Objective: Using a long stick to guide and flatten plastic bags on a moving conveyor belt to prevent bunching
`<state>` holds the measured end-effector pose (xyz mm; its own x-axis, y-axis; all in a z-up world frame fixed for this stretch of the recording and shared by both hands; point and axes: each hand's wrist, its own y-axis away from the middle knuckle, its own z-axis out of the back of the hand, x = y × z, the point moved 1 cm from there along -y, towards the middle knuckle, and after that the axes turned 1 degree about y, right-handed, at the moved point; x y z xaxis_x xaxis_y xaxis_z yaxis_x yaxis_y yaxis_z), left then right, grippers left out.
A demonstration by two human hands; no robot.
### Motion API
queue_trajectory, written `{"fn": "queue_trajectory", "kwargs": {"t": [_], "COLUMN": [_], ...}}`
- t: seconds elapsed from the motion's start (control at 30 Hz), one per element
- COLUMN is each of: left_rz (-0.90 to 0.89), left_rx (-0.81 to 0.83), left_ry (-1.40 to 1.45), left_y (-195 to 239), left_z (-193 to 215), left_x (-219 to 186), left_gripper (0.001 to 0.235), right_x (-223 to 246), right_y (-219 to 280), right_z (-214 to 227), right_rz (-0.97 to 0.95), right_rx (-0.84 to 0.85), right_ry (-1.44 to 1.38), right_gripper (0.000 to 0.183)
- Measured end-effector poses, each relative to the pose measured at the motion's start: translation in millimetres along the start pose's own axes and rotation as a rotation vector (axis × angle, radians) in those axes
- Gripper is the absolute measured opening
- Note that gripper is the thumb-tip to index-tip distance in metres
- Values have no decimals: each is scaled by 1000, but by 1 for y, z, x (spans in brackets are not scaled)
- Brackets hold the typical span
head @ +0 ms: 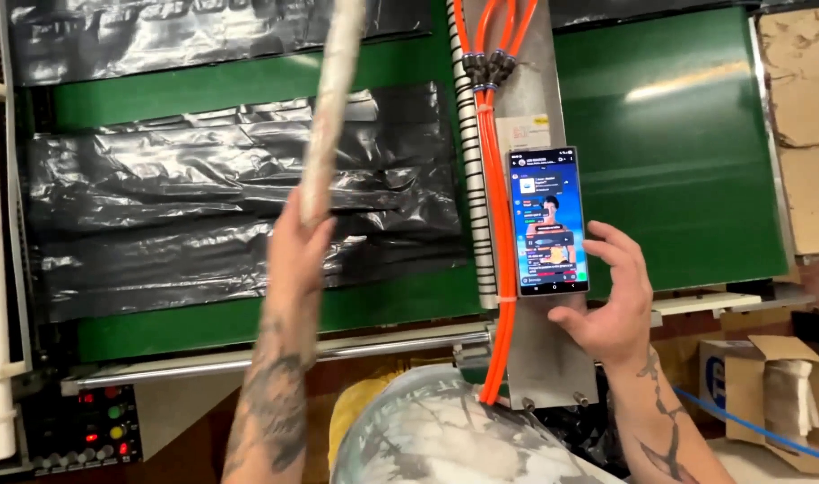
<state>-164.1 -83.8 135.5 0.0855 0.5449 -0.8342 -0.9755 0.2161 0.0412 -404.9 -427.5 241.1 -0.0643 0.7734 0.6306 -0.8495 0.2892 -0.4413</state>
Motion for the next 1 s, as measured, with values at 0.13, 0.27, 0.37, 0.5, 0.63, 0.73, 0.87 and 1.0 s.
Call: {"fn": "queue_trajectory", "kwargs": {"t": [0.13, 0.27, 0.37, 0.5, 0.63, 0.73, 0.87, 1.0], "left_rz": [-23, 90, 200, 166, 235, 230, 115, 21], "left_rx": [-106, -332, -447, -668, -669, -672, -692, -662], "left_ry": [-123, -339, -404, -420, -282, -371, -441, -462], "left_y": [58, 105, 124, 131, 123, 109, 49, -20], "left_z": [75, 120, 130, 129, 142, 159, 178, 164], "left_x": [40, 64, 94, 125, 100, 114, 126, 134], "left_gripper": [73, 68, 62, 66, 67, 68, 69, 69], "right_x": [-1, 8, 14, 14, 11, 10, 10, 11], "right_y": [-1, -4, -7, -8, -6, -8, -7, -7], "right_z": [-1, 2, 2, 2, 2, 2, 3, 2], "right_rz": [-16, -31, -53, -63, -50, -53, -65, -69], "right_rx": [-7, 29, 52, 56, 42, 51, 52, 56], "right_ry": [-21, -8, 15, 16, 6, -16, -29, -33], "right_gripper": [99, 90, 84, 85, 86, 87, 86, 87]}}
